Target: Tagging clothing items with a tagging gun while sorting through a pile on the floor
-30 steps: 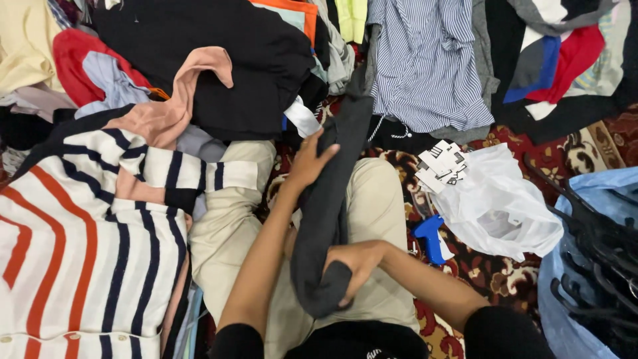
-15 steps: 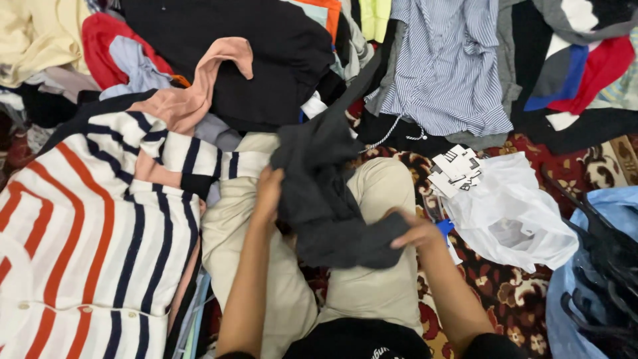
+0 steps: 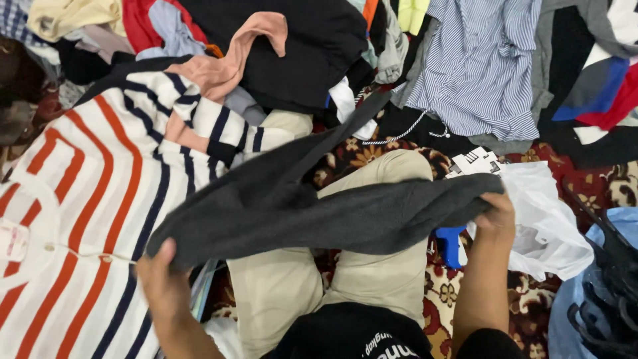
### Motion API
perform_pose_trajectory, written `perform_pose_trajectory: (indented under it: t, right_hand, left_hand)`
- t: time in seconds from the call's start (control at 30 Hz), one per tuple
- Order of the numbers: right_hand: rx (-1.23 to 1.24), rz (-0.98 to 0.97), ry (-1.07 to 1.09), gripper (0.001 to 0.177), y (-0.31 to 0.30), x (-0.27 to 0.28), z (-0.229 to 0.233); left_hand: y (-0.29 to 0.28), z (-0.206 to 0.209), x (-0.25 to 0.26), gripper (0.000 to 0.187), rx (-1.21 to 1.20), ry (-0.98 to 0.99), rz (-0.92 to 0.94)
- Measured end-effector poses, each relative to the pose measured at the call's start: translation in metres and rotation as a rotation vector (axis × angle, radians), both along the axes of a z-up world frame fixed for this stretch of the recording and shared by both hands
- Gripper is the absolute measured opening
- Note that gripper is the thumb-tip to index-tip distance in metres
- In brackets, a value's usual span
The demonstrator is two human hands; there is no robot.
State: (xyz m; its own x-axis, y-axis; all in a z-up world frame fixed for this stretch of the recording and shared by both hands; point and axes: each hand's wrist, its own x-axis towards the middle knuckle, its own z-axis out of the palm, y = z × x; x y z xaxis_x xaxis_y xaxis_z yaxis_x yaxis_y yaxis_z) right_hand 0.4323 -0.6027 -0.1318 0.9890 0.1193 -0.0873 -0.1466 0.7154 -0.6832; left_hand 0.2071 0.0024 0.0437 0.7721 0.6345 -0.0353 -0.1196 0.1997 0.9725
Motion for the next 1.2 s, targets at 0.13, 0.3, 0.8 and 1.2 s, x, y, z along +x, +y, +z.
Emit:
perform_pose_trajectory:
  t: [0.13, 0.3, 0.8, 1.2]
  right_hand:
    - [-0.027, 0.163, -0.104, 0.029, 0.008, -0.009, 0.046]
    - [-0.090, 0.601, -0.406, 0.027, 0.040, -0.012, 0.115]
    - [-1.594, -0.239, -0.341, 0.018, 0.151, -0.009, 0.096]
    - [-2.076, 0.142, -0.616, 0.066, 0.238, -0.009, 0.069]
  left_hand:
    - [0.073, -0.098, -0.137, 0.008, 0.613, -0.137, 0.201]
    - [0.066, -0.083, -0.181, 0.017, 0.602, -0.038, 0.324]
    - [-0.033, 0.000, 0.052, 0.021, 0.816, 0.524, -0.055]
    - [-0.014, -0.014, 0.011, 0.088, 0.468, 1.176, -0.246]
